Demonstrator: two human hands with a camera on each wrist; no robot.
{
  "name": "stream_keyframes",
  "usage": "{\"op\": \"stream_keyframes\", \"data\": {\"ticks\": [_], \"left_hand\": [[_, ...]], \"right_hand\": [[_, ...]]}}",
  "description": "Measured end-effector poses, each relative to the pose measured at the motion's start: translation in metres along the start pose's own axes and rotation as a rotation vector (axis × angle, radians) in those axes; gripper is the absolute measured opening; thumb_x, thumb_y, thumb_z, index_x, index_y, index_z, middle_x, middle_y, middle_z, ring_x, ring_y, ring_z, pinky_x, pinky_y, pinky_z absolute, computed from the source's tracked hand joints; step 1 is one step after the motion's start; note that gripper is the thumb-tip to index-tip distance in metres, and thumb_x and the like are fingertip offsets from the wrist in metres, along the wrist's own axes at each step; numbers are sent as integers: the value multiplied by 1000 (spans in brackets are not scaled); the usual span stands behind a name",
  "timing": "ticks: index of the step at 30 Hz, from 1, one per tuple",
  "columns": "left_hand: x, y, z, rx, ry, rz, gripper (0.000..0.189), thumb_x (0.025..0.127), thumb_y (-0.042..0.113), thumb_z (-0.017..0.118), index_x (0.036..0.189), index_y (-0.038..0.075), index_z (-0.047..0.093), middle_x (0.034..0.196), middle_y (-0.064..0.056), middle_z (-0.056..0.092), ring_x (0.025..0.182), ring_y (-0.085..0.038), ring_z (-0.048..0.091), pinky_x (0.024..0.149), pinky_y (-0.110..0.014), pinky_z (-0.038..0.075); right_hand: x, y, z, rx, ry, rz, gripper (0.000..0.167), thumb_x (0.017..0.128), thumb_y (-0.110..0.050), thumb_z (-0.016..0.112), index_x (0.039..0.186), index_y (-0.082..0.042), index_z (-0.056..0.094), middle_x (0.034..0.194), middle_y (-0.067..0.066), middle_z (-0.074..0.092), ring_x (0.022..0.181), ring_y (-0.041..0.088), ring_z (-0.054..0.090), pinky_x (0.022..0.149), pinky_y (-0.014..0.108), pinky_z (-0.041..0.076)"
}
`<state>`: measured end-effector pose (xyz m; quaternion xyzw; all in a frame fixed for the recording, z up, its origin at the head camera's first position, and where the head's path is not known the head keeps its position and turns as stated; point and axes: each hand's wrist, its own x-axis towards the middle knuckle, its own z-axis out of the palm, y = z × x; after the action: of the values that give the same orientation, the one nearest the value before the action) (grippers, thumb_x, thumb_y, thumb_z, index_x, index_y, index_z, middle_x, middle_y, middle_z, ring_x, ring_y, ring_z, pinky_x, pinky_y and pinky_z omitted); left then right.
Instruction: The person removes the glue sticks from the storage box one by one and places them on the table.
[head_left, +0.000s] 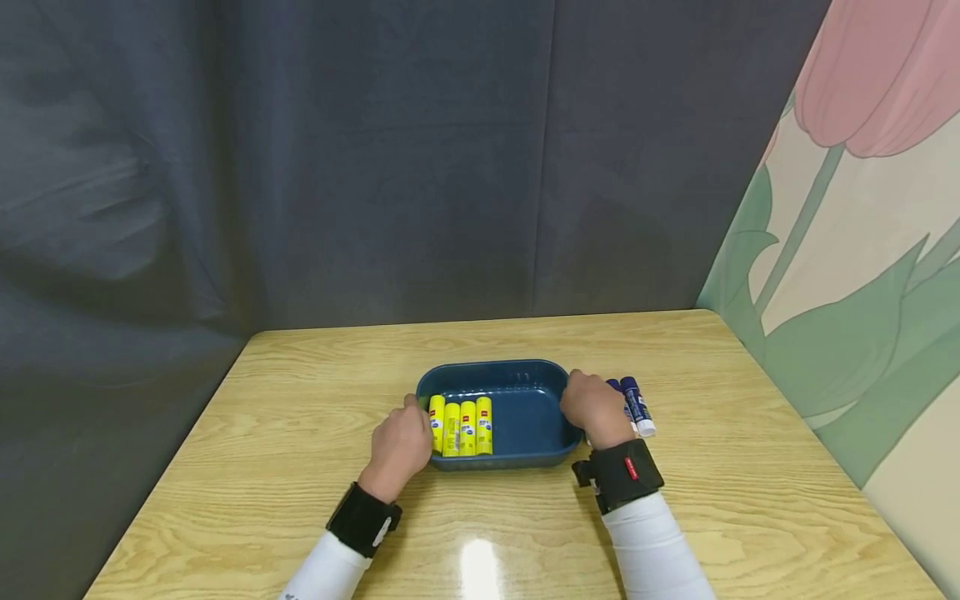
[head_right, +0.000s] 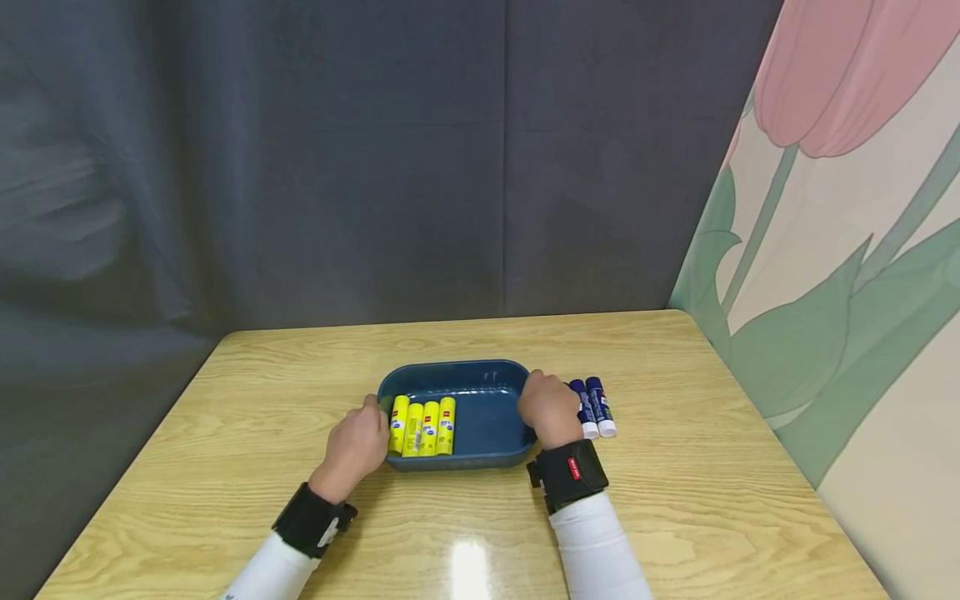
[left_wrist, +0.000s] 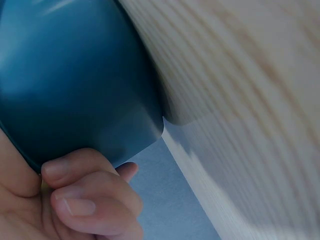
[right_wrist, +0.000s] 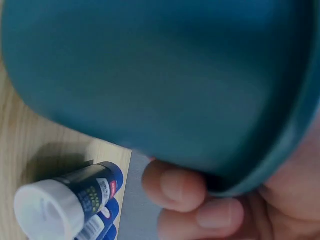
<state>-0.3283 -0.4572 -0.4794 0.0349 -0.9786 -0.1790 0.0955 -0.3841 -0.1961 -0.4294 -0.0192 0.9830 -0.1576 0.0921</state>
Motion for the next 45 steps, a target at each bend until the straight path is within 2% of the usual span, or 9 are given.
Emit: {"op": "stream_keyframes", "data": {"ticks": [10,16,20,23,26,30,34,39,45], "left_hand": [[2,5,-4,77,-35,-45,35,89,22,39,107,-7,45,57,-7,45,43,-15,44,36,-29,32],[4,10,-17,113,-70,-95,31,89,25,40,94,-4,51,59,-8,45,45,-18,44,37,-30,33],[6,15,-30,78,-32,-122,31,89,27,37,85,0,51,65,-7,44,49,-19,44,40,-30,34],[6,21,-41,33,12,-104,32,89,28,36,86,0,52,68,-7,45,51,-19,43,41,-30,34],[6,32,-52,-13,14,-75,31,89,29,37,87,2,52,64,-5,45,48,-18,43,40,-30,33],[5,50,-64,-81,-51,-64,31,88,31,40,94,3,52,62,-5,46,46,-18,44,40,-31,34],[4,66,-72,-134,-121,-75,38,87,34,44,108,3,51,73,-7,54,55,-18,49,47,-32,37],[5,79,-70,-158,-157,-60,42,87,36,47,115,6,49,77,-5,53,56,-17,49,51,-33,38],[7,84,-50,-156,-201,-29,43,86,36,49,116,6,48,82,-5,52,48,-16,44,45,-32,32]], "right_hand": [[3,-1,2,-32,-4,20,33,84,-13,47,112,5,46,90,21,54,69,28,51,68,54,38],[3,-2,3,-29,-18,25,32,84,-13,47,111,4,46,89,20,54,69,27,51,66,53,39],[2,-2,3,-28,-22,25,31,84,-12,48,110,4,47,88,19,54,69,27,50,65,52,39],[1,-2,3,-31,-12,25,32,83,-13,49,110,4,47,90,20,54,70,27,50,66,53,38],[1,-2,3,-31,-3,23,32,84,-13,49,110,4,47,90,20,54,70,27,50,66,54,38],[1,-2,4,-30,-2,20,31,84,-13,49,110,4,47,90,20,54,70,27,50,66,54,38],[2,-2,6,-34,-8,19,31,83,-12,49,109,4,47,90,20,54,70,28,50,66,53,38],[3,-5,9,-28,-3,12,31,84,-13,49,109,4,47,90,20,55,69,27,50,65,52,39],[4,-7,9,-28,7,15,30,83,-14,50,108,4,48,89,19,55,68,27,50,65,51,39]]}}
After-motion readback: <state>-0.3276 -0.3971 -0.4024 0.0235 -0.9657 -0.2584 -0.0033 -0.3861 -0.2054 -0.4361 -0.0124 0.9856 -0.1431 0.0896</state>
